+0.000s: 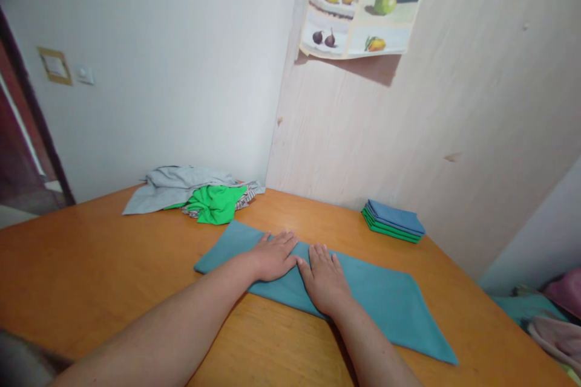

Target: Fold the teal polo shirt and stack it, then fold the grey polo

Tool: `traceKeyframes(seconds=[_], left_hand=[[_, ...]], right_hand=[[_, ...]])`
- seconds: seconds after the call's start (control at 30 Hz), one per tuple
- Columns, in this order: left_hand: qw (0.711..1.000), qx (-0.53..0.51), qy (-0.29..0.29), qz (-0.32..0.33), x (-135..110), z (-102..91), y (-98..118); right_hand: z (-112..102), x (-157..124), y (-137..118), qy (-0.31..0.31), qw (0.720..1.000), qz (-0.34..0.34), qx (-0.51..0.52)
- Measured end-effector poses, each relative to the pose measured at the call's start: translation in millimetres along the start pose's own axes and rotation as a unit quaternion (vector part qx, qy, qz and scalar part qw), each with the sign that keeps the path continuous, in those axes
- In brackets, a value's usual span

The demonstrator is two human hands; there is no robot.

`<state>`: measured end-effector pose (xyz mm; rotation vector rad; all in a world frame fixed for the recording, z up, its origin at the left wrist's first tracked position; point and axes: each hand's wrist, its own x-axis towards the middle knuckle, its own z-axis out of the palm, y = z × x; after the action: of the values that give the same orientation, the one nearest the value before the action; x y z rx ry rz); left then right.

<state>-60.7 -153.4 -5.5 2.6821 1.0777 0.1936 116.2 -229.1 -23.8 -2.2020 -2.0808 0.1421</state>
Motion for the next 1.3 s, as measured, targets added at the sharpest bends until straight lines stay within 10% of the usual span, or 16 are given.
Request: traceKeyframes(seconds=[0.57,1.0,1.3], left_hand=[[0.983,-0.051,0.146,-0.097,-4,-23.5,-57],[0.990,0.060,0.059,-0.110,-48,-13.1,-69],[0.982,-0.031,0.160,-0.090,-56,-26.2,-78]], right_hand=[[8,7,2,0.010,1.000,0.000,-0.005],[9,8,2,0.012,1.000,-0.001,-0.002],[11,8,4,0.020,1.000,-0.006,0.004]])
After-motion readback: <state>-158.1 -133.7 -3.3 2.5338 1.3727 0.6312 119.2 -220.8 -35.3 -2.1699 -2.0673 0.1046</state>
